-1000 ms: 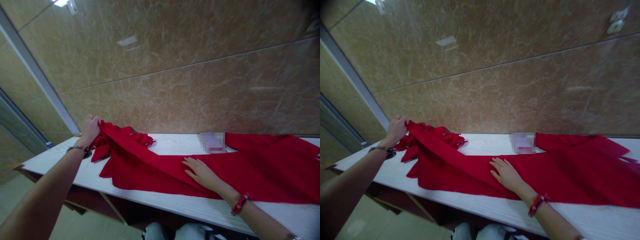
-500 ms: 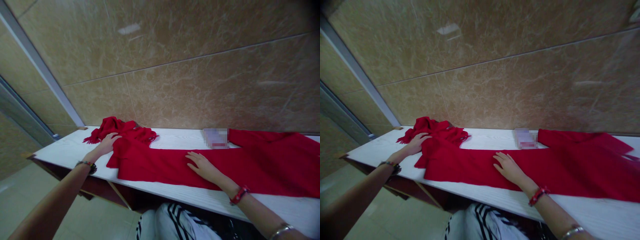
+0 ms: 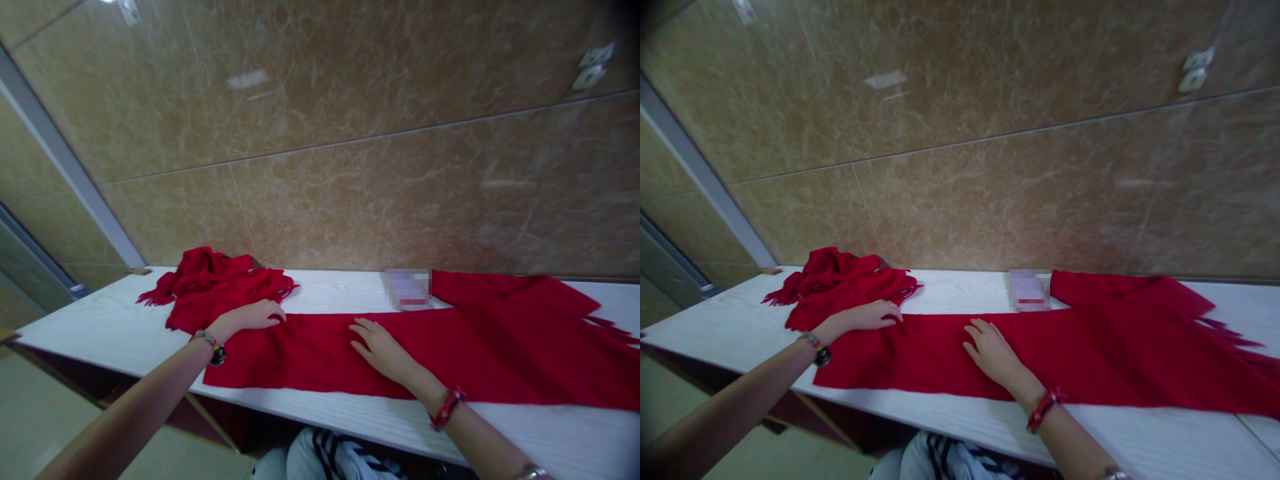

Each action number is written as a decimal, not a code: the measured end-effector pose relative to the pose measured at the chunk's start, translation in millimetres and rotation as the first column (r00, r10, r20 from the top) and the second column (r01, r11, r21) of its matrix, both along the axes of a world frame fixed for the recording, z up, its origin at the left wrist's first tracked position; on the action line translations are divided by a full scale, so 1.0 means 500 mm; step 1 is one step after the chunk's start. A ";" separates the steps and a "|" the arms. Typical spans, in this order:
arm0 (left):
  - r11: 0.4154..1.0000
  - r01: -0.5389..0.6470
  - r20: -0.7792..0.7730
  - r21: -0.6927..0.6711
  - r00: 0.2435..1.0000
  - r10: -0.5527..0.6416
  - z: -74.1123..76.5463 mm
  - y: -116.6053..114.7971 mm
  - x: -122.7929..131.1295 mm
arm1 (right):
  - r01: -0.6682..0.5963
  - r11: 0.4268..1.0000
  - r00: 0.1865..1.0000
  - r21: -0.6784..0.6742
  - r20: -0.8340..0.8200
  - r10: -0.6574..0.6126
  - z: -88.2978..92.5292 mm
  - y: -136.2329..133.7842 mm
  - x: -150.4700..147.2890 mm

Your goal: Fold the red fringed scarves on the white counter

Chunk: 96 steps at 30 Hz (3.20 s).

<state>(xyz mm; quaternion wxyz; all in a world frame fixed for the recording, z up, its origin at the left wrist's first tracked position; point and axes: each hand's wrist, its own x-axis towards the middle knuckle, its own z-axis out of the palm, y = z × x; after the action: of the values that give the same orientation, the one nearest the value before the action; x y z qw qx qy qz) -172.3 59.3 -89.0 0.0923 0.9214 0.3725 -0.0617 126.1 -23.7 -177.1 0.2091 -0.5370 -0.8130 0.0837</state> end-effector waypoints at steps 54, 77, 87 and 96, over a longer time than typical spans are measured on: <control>0.846 -0.162 0.166 0.508 0.982 0.089 -0.060 0.001 0.086 | -0.482 0.874 0.876 -0.053 -0.028 0.482 0.037 -0.024 -0.003; 0.757 -0.044 -0.071 0.651 0.990 0.119 -0.095 -0.107 -0.177 | -0.503 0.860 0.862 0.086 -0.022 0.506 0.044 -0.035 -0.028; 0.757 -0.021 -0.054 0.653 0.996 0.074 0.000 -0.129 -0.208 | -0.501 0.861 0.859 0.083 -0.075 0.507 0.049 -0.038 -0.026; 0.871 0.021 -0.216 0.491 0.971 0.098 -0.087 -0.186 -0.218 | -0.525 0.844 0.849 0.110 0.002 0.528 0.042 -0.037 -0.021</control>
<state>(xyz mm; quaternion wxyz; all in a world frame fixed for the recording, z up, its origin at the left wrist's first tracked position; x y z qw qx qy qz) -281.5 -33.7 -132.7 -0.1873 0.8932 0.4025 -0.0716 115.4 -42.3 -156.2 0.2178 -0.2806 -0.9292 0.1021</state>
